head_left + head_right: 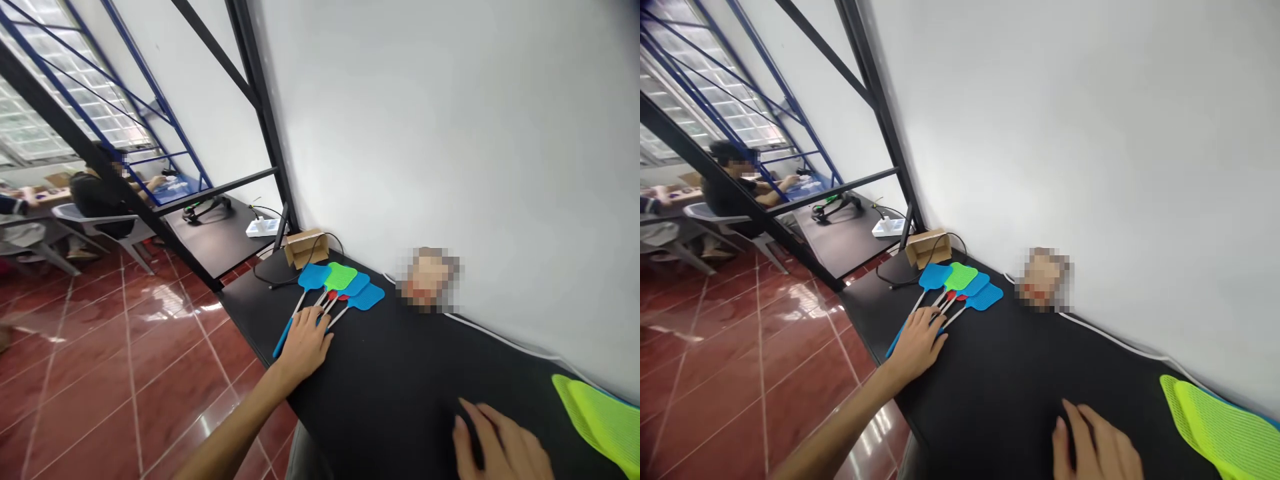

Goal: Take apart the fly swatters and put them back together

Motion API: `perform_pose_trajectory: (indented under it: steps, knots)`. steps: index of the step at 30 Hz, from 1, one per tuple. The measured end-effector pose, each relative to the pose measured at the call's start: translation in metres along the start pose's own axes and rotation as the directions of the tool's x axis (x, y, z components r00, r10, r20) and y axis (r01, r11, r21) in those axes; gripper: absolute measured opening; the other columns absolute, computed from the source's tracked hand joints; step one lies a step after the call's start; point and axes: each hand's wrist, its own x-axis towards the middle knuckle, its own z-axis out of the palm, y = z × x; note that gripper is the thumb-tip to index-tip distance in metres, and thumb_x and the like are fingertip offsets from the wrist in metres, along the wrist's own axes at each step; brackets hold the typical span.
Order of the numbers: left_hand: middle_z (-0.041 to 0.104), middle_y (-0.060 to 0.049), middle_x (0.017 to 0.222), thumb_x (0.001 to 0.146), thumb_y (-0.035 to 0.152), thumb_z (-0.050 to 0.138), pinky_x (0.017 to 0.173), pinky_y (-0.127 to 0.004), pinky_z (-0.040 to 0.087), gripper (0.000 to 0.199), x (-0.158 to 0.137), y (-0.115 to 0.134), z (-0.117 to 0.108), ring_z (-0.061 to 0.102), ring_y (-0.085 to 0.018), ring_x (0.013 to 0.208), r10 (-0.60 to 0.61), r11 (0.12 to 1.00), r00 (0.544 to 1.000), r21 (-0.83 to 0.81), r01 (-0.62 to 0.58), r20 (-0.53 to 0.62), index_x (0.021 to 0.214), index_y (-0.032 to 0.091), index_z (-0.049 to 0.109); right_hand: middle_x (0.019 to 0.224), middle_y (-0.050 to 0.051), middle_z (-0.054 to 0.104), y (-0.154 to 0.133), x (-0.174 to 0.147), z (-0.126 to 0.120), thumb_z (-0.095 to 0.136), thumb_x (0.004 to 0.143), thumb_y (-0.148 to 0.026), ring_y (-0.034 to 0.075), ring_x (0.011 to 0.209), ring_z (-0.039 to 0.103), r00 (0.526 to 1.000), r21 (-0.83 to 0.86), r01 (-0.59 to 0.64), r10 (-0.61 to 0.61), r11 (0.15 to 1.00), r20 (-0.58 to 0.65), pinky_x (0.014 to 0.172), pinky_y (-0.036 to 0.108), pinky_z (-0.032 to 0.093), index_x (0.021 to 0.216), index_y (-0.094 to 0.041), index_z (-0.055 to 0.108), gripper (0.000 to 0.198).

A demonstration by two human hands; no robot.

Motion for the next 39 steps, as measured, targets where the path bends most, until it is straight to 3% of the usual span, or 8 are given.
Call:
perform_pose_trajectory:
  steps: [2,6,12,24,32,39]
  knots:
    - [0.062,-0.012,0.127,0.097,0.028,0.06,0.097,-0.046,0.043,0.021,0.0,-0.003,0.005,0.055,-0.03,0.117,-0.032,0.999,0.999,0.045,0.031,0.021,0.116,0.02,0.065,0.104,0.017,0.071,-0.013,0.016,0.0,0.054,0.097,-0.034,0.033,0.092,0.064,0.997,0.029,0.006,-0.008,1.0,0.082,0.081,0.046,0.049,0.111,-0.016,0.07,0.028]
    - [0.065,-0.012,0.118,0.101,0.022,0.05,0.094,-0.046,0.041,0.019,0.003,0.002,0.015,0.057,-0.03,0.11,-0.072,0.997,0.997,0.02,0.073,-0.042,0.11,0.019,0.066,0.106,0.016,0.067,-0.024,0.022,0.002,0.052,0.1,-0.028,0.031,0.096,0.061,0.987,0.018,-0.05,0.047,0.999,0.151,0.085,0.045,0.047,0.11,-0.015,0.067,0.022]
    - [0.068,-0.014,0.104,0.102,0.024,0.046,0.089,-0.045,0.038,0.024,0.007,0.0,0.025,0.059,-0.03,0.098,-0.104,0.994,0.988,0.022,0.107,-0.116,0.111,0.014,0.066,0.106,0.014,0.065,-0.027,0.02,-0.002,0.055,0.099,-0.021,0.029,0.098,0.059,0.973,-0.024,-0.137,0.139,0.99,0.184,0.085,0.043,0.046,0.109,-0.017,0.065,0.015]
    - [0.066,-0.014,0.096,0.102,0.031,0.042,0.083,-0.042,0.034,0.032,0.006,0.0,0.025,0.058,-0.031,0.092,-0.132,0.987,0.984,0.072,0.142,-0.121,0.103,0.013,0.068,0.102,0.013,0.064,-0.043,0.014,-0.016,0.053,0.099,-0.018,0.028,0.096,0.057,0.954,-0.124,-0.226,0.245,0.966,0.172,0.084,0.041,0.044,0.104,-0.017,0.066,0.014]
    - [0.066,-0.017,0.098,0.102,0.03,0.039,0.083,-0.043,0.036,0.035,0.007,0.004,0.018,0.057,-0.033,0.096,-0.143,0.988,0.988,0.058,0.146,-0.056,0.103,0.012,0.068,0.103,0.013,0.065,-0.044,0.015,-0.019,0.048,0.101,-0.02,0.027,0.097,0.057,0.946,-0.119,-0.244,0.264,0.962,0.19,0.086,0.041,0.042,0.105,-0.016,0.067,0.02]
    - [0.07,-0.019,0.098,0.102,0.031,0.039,0.087,-0.045,0.039,0.032,0.006,0.008,0.007,0.061,-0.034,0.099,-0.155,0.984,0.986,-0.076,0.159,0.054,0.097,0.014,0.066,0.103,0.014,0.064,-0.043,0.015,-0.022,0.046,0.102,-0.022,0.028,0.099,0.054,0.939,-0.093,-0.254,0.268,0.963,0.214,0.087,0.042,0.041,0.105,-0.014,0.068,0.024]
